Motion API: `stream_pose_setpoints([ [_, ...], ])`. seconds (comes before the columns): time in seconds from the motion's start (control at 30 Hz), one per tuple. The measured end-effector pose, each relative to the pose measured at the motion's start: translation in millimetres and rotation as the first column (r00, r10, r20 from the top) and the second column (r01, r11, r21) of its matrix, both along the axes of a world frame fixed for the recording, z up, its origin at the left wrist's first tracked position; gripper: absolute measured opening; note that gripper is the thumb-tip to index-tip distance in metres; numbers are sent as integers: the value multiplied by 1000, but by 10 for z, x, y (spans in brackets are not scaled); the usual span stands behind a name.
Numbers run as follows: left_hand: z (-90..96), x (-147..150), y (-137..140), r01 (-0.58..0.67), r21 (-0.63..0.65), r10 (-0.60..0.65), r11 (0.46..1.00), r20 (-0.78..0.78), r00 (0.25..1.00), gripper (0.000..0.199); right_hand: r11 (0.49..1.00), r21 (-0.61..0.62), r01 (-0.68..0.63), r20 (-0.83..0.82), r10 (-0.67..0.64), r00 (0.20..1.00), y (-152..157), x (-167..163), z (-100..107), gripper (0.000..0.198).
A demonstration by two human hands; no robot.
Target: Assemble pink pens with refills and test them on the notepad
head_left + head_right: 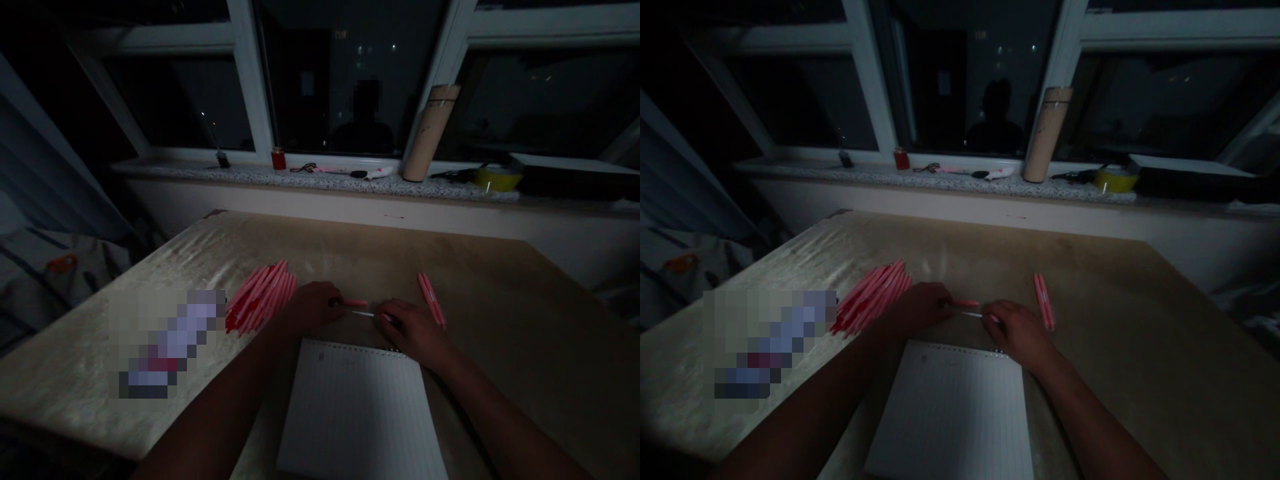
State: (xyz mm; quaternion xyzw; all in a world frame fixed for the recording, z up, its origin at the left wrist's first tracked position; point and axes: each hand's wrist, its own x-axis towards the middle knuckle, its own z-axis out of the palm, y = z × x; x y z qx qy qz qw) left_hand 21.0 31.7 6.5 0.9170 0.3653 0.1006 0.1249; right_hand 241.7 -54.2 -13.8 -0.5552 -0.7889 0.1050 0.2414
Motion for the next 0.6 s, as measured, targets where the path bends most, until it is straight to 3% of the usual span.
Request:
stream_pose_setpoints([
  [0.23, 9, 39, -49, 144, -8, -144, 990, -53, 988, 22, 998, 6, -56, -14, 56, 998, 1, -28, 0, 16],
  [0.47, -8, -6, -13, 68, -11, -68, 998, -6, 998, 28, 1000, 7, -17, 1, 17, 1000, -7, 20, 42, 19],
  [0.6, -1, 47, -76, 154, -28, -153, 988, 6, 988, 35, 999, 5, -52, -10, 52, 999, -6, -20, 33, 18],
])
